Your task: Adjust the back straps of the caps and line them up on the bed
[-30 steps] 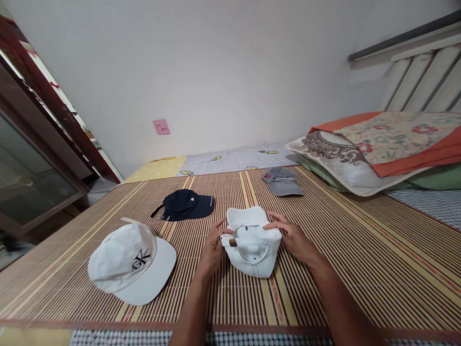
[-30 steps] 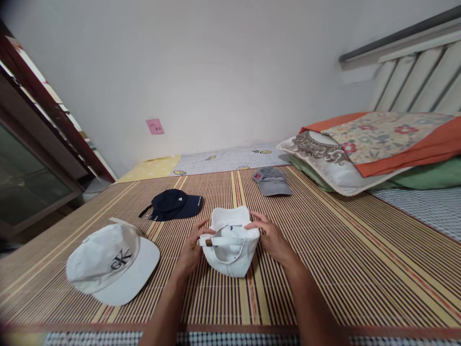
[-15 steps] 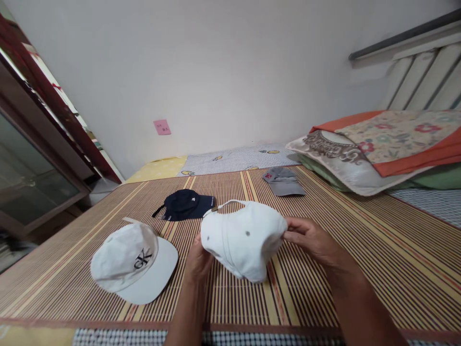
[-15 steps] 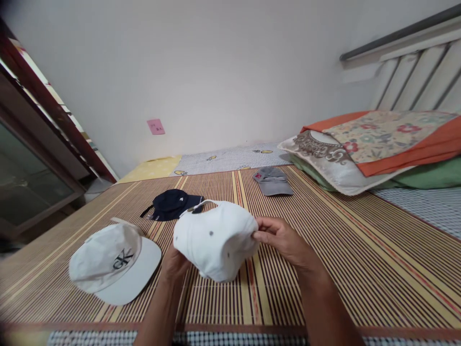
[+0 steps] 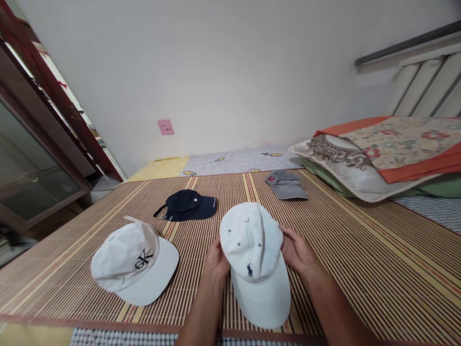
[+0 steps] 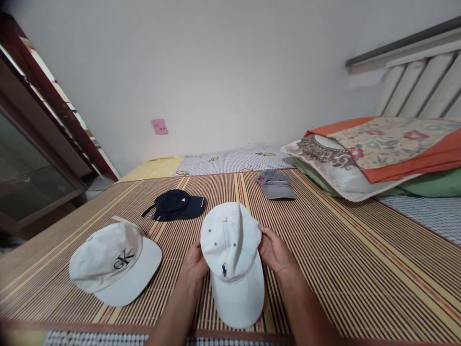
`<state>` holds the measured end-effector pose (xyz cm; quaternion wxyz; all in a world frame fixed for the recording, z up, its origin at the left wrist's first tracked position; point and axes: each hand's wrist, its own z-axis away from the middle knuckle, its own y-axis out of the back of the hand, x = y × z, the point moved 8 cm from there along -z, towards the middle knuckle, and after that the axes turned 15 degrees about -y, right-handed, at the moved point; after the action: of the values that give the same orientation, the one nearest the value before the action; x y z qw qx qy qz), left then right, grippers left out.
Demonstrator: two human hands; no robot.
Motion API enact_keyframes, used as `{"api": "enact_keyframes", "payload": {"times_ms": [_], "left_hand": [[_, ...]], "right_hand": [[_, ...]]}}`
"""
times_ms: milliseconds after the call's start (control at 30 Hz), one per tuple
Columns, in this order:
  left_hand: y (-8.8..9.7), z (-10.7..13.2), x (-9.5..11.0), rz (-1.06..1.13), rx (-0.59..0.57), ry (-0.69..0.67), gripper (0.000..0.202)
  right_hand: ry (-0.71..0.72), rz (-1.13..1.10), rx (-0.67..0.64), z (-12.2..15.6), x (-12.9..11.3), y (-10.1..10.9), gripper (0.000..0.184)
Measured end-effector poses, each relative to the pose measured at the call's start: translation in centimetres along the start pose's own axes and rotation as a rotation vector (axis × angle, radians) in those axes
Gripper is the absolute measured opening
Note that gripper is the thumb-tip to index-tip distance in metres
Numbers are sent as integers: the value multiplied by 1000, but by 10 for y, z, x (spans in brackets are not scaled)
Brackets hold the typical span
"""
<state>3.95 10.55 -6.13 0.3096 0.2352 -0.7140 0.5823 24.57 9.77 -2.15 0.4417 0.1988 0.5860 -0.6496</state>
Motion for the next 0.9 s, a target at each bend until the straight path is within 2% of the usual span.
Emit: {"api": "enact_keyframes", "payload": {"times_ms": [133,267,367,500,633,767,900], "left_hand": [[-5,1,-12,7,-2,31,34],[-7,5,-10,33,-11,24,34],[-6,5,-5,88,-29,-18,35],[-9,4,3,131,-70,-91,36],[-21,8,9,191,-65,-95,39],[-32,17,15,195,-62,-106,46],[-42,25,13,164,-116,-81,50]], "right_hand": [[-31,-32,0,0,15,-2,33],[-117,-52,-49,3,20,-9,47],[-112,-38,-83,5,14,-15,54],[-5,41,-106,8,-2,-24,65],[53,77,-102,10,-6,-25,68],[35,56,-112,8,0,-21,67],[24,29,-121,8,2,-20,67]]}}
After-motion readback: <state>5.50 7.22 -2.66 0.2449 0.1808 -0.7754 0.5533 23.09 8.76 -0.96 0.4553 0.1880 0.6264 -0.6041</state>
